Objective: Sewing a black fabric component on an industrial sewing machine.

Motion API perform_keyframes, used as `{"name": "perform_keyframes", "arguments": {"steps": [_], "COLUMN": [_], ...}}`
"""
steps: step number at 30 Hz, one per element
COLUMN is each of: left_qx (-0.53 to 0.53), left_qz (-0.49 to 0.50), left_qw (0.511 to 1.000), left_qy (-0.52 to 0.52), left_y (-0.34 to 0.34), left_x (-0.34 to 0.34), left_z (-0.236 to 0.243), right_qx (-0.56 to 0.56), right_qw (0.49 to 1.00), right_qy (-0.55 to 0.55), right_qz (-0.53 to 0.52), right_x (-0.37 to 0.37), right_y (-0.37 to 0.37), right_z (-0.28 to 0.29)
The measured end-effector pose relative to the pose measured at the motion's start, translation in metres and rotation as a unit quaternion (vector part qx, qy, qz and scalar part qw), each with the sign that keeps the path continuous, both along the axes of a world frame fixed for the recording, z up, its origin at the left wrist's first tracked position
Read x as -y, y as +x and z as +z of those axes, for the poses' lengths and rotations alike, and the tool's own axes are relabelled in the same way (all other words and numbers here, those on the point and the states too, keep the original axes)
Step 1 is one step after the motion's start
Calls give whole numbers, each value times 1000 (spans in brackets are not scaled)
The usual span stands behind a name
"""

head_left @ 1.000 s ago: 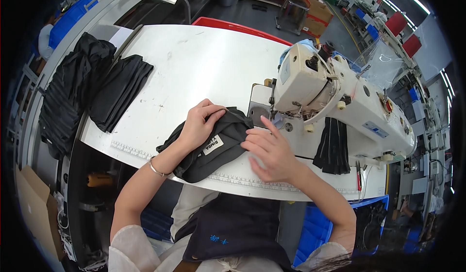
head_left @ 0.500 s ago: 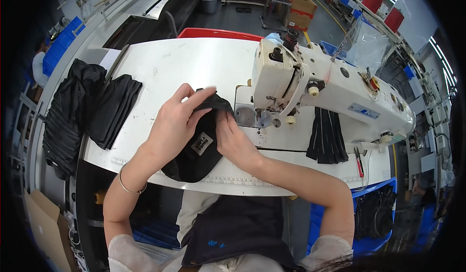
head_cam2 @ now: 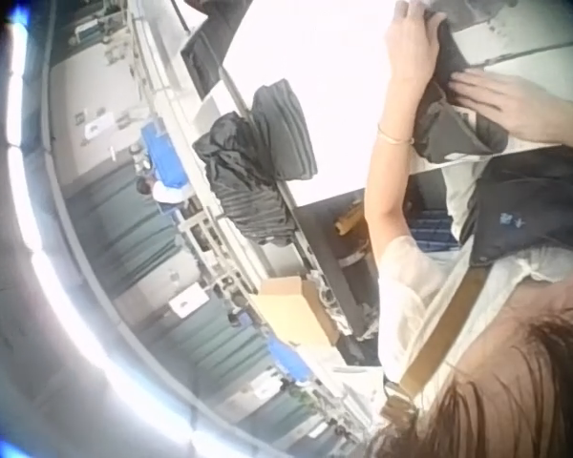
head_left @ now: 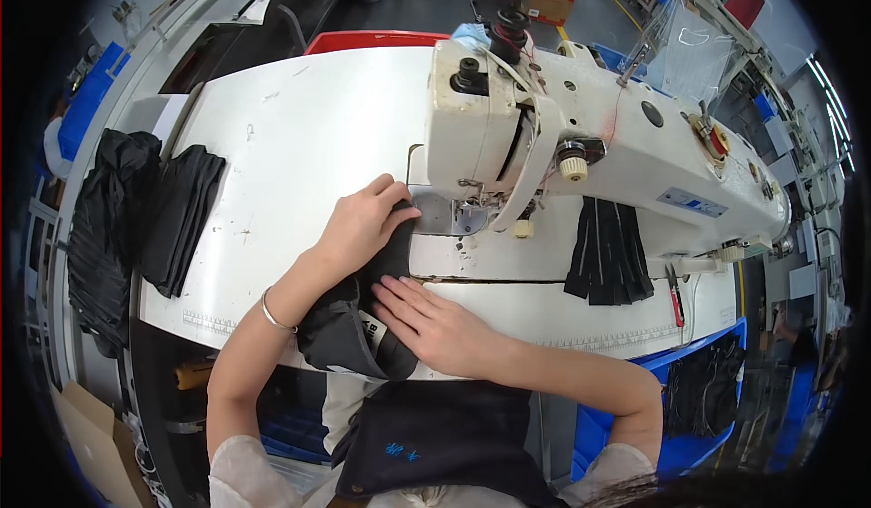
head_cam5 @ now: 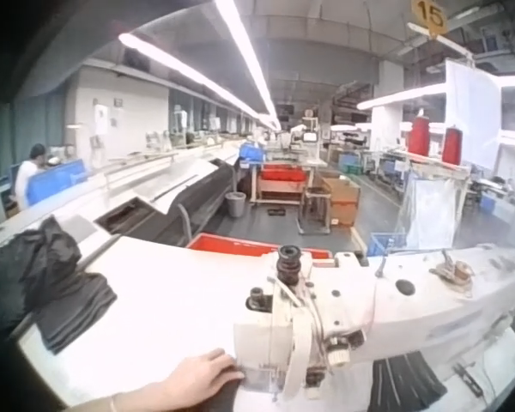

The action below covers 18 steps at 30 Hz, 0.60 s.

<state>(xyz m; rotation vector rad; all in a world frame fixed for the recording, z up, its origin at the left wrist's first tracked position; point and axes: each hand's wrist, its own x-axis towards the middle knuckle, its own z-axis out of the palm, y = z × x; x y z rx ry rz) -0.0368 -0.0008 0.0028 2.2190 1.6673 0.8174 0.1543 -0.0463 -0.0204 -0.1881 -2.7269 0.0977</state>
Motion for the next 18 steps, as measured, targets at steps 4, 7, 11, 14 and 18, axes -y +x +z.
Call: {"name": "perform_keyframes", "arguments": {"steps": [4, 7, 11, 14, 18], "left_qx": [-10, -55, -23, 14, 53], "left_qz": [-18, -69, -170, -136, -83], "left_qw": [997, 985, 968, 979, 991], "left_qy": [68, 149, 185, 149, 96], "left_y": [-4, 8, 17, 17, 18], "left_x": [-23, -37, -57, -67, -64], "left_z": [-5, -4, 16, 19, 24], "right_qx": [21, 24, 36, 24, -97], "right_qw": [998, 995, 993, 993, 984], "right_qy": [-15, -78, -113, -116, -129], "right_qz": [53, 54, 22, -25, -70], "right_x": [-17, -22, -36, -43, -40], "right_y": [11, 23, 35, 35, 27], "right_z": [4, 15, 7, -7, -23]}}
